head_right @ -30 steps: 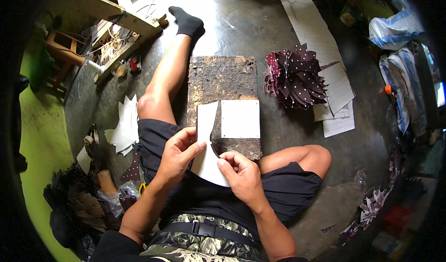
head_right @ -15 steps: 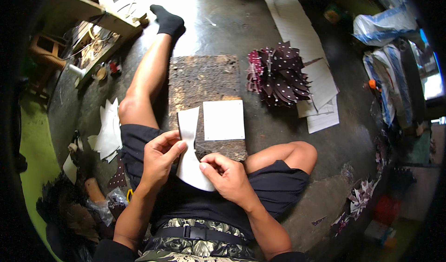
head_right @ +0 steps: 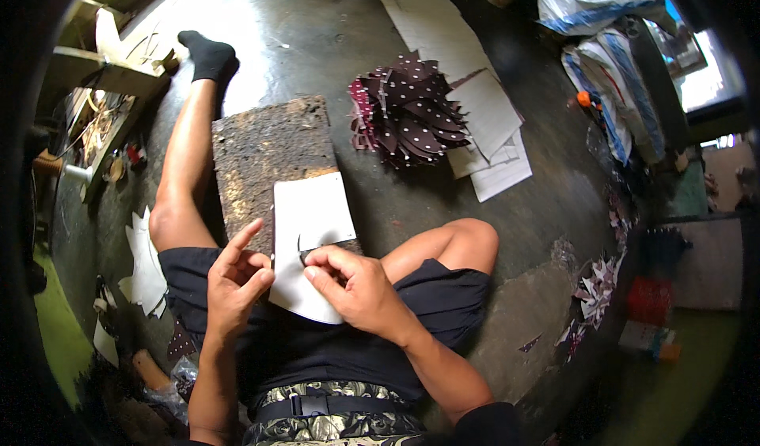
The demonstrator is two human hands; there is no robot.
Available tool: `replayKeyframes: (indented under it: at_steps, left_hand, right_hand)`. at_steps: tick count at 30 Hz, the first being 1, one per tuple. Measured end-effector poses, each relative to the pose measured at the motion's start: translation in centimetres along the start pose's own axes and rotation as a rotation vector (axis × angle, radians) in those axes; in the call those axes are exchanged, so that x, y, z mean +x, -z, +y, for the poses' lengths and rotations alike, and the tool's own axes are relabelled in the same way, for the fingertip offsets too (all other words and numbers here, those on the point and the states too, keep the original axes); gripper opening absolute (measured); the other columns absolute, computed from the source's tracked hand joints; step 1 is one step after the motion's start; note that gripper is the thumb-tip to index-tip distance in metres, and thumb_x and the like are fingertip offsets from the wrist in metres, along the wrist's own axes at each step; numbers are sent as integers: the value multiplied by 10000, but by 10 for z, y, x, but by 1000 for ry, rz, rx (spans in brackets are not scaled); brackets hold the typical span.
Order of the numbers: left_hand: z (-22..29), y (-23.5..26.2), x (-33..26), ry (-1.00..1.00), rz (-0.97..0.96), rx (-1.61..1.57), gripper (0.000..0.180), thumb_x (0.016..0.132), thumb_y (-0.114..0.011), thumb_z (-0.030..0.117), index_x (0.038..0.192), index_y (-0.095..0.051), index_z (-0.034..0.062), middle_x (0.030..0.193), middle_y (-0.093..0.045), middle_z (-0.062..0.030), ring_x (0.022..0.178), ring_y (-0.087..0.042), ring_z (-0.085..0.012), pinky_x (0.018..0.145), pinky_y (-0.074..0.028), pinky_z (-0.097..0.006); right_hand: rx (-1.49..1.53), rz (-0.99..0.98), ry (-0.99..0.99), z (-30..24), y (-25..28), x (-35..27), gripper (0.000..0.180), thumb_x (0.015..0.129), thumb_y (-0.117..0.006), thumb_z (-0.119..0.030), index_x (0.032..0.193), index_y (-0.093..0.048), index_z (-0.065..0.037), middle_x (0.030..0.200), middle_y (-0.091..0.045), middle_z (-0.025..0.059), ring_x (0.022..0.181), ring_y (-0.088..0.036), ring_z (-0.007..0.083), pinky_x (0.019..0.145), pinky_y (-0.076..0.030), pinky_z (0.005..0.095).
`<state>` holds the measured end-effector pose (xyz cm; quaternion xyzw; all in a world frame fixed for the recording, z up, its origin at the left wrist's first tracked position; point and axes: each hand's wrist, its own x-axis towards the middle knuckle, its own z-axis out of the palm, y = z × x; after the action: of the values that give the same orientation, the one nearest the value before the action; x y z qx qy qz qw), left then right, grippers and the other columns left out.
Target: The person sits on the floor and repeatedly peels a white paper backing off a dark polka-dotted sheet placed on a wooden block. The peeled sheets are set aside on the floor.
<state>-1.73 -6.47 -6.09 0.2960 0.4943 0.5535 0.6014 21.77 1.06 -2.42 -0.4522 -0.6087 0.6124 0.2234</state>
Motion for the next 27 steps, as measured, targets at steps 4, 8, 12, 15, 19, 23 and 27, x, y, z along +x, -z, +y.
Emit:
replayKeyframes:
  at_steps: [4,8,12,15,19,23,27]
  left_hand:
    - [0,10,1,23,-3,-56,511,1154,-693,28,1642,-559,-39,1252,-739,-129,988,-772,-183,870,-668,-329]
    - [4,29,-13,51,30,44,432,1152,-688,20,1576,-618,-26,1207,-748,-113,960,-768,-165,824,-656,-310]
    - [15,60,-42,70,123,128,410,1143,-698,32,1544,-641,-29,1165,-753,-117,869,-771,-167,710,-651,-296]
    - [26,98,-70,35,241,152,391,1151,-698,94,1522,-659,-23,1104,-755,-107,798,-762,-162,633,-624,-282]
    - [40,176,-103,-26,548,175,351,1183,-670,141,1502,-689,-5,1074,-754,-65,737,-679,-112,601,-536,-263]
    - [66,274,-136,-117,918,326,334,1190,-697,226,1457,-734,29,1089,-776,-11,809,-679,-63,662,-530,-239]
    - [59,341,-145,-26,1125,610,282,1145,-743,213,1389,-783,78,1109,-800,-1,849,-678,-54,723,-545,-237]
  right_hand:
    - [127,189,2,3,48,1,193,1143,-750,-80,1315,-743,8,1089,-742,-40,1010,-673,35,890,-546,218]
    - [33,501,153,26,142,-5,203,1141,-755,-87,1313,-766,19,1133,-768,-1,986,-680,46,871,-562,223]
    - [96,875,284,82,276,-12,256,1149,-745,-103,1365,-759,33,1207,-800,37,1047,-724,95,955,-587,258]
    - [132,1080,206,150,378,-36,296,1146,-748,-133,1388,-755,38,1257,-802,69,1107,-748,146,1018,-601,313]
    - [230,1135,-127,267,459,-60,375,1153,-741,-220,1424,-746,40,1249,-806,103,1100,-772,209,991,-631,371]
    - [-717,1043,-540,335,469,-84,602,1110,-769,-506,1371,-795,35,1254,-826,131,1085,-767,244,918,-620,412]
    - [-667,1111,-252,310,430,-79,588,1132,-762,-446,1493,-726,18,1457,-779,184,1311,-736,296,1133,-560,408]
